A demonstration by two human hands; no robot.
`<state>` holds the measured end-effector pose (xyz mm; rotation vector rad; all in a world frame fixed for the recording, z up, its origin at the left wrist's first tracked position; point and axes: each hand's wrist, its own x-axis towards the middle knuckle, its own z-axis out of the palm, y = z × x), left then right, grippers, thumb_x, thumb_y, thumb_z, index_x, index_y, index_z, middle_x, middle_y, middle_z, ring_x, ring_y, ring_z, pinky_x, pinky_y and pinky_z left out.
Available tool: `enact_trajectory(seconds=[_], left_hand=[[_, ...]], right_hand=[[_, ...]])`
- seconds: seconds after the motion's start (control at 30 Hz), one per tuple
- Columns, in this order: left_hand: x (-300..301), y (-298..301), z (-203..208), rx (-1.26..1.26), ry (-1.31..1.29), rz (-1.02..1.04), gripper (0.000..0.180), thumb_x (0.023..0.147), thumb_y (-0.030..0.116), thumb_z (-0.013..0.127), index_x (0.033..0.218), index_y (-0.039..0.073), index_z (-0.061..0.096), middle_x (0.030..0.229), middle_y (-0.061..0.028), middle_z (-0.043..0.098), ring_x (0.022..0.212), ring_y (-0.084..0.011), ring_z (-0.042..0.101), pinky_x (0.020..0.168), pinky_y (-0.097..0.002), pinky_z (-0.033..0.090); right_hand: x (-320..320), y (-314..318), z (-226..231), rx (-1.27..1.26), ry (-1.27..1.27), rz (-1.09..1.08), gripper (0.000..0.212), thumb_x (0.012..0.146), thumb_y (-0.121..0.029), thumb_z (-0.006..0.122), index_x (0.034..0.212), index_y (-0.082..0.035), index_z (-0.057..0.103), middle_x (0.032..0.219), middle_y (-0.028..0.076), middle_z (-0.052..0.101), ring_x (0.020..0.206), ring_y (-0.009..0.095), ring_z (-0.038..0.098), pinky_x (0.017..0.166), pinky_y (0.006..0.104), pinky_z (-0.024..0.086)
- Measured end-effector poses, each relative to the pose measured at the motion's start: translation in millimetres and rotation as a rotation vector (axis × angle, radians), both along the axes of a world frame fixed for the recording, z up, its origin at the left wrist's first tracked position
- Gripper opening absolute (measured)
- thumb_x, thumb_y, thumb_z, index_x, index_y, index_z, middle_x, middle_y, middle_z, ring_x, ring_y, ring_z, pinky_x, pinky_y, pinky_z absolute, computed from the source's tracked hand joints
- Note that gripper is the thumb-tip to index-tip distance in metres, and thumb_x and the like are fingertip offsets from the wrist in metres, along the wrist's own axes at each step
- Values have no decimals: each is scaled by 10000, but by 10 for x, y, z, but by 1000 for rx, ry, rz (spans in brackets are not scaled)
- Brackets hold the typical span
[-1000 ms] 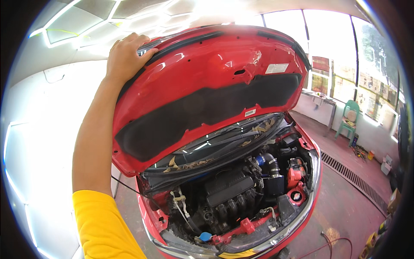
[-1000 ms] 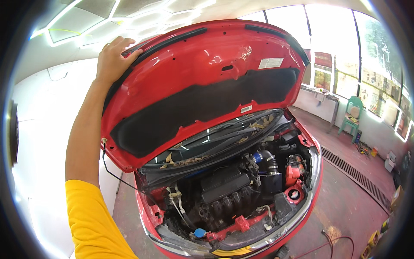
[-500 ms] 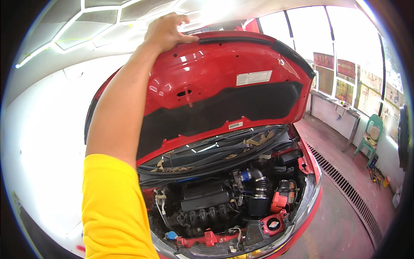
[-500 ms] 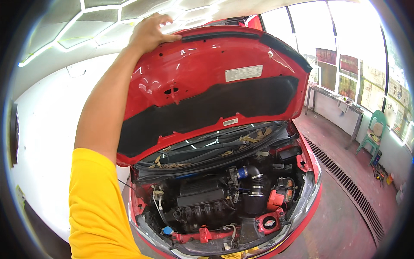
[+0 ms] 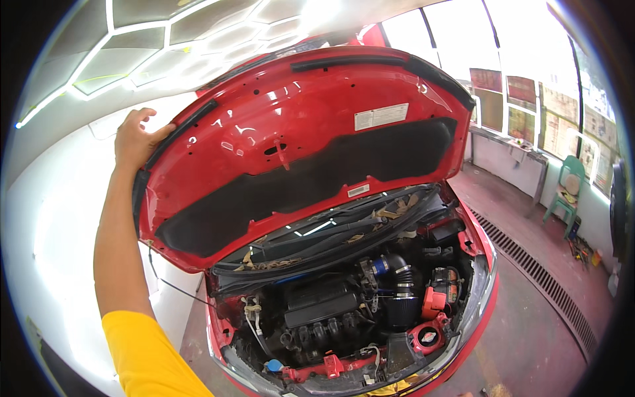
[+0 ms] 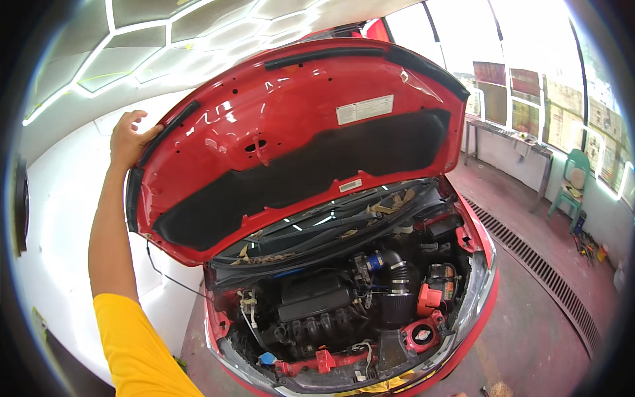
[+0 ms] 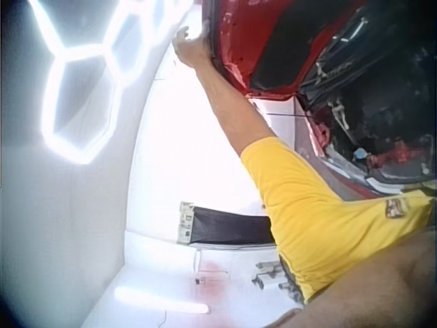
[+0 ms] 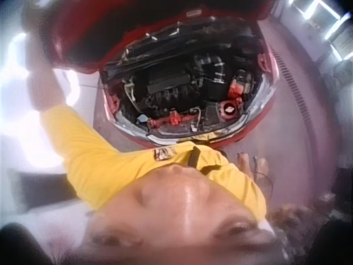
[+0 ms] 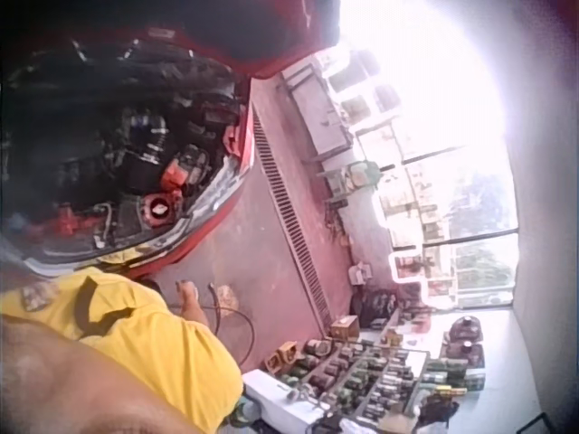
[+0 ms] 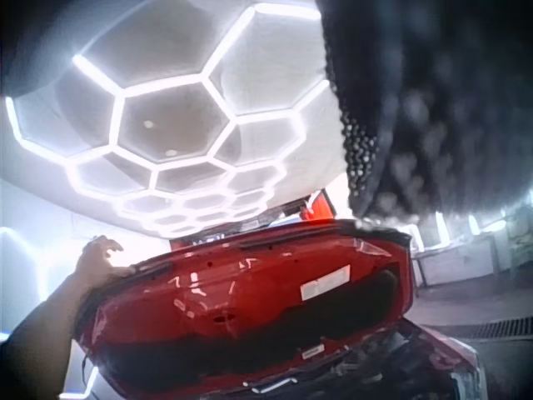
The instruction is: The person kneels by the front of a red car and uses masking tape to secure newspaper over the wheel arch and bumper area. They then stand, open the car's hood, and inspect the engine bay before closing the hood and walking to a nearby table.
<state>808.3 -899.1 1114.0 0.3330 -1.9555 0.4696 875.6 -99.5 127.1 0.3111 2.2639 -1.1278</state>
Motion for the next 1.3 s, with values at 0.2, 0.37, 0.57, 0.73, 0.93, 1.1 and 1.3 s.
enact_trajectory(seconds=[0.2,0.37,0.57,0.73,0.93,1.1,1.3], left_hand=[[-547,474,79,-93,-2,-127,628,801,495,907,1246,89,731,1125,-109,725,1005,-279,685,868,-409,568],[-1007,1112,87,-73,-63,-191,593,800,462,911,1215,75,736,1099,-122,714,970,-270,671,864,-418,559],[-1905,2108,86,5,-79,-272,600,789,460,930,1205,71,743,1093,-116,713,958,-254,673,858,-406,559],[-2439,2645,93,47,-159,-239,591,784,438,939,1198,60,752,1081,-112,718,974,-235,682,869,-386,565],[-2920,3270,14,7,-234,-214,646,744,495,945,1169,40,774,1059,-141,750,949,-266,697,859,-407,574],[-3224,3729,-96,-4,-232,-278,589,742,439,930,1155,45,781,1098,-147,762,951,-281,711,883,-413,580],[-3212,3827,-59,24,-307,-318,581,739,374,955,1205,82,767,1154,-132,742,1063,-287,696,941,-434,572]], right_hand=[[-365,-283,248,39,43,-37,270,996,-301,719,885,-56,737,671,61,615,564,186,537,501,418,422],[-780,-114,381,44,72,25,263,1005,-291,678,911,-57,753,745,103,677,624,229,612,546,440,475],[-1440,931,-212,151,225,335,260,1010,-280,646,931,-63,766,822,133,720,695,265,667,595,463,515],[-2046,2098,-608,368,621,779,264,1014,-270,620,948,-68,776,885,159,756,754,295,713,636,482,548],[-2902,2211,-306,403,368,812,264,1008,-234,565,999,-101,793,1063,197,775,975,394,743,830,549,592],[-3474,2511,-607,411,522,781,234,976,-212,586,1007,-112,795,1038,212,768,953,410,743,824,545,596],[-3321,2253,-309,232,460,700,216,939,-213,614,996,-109,794,986,209,765,892,413,737,783,548,584]])
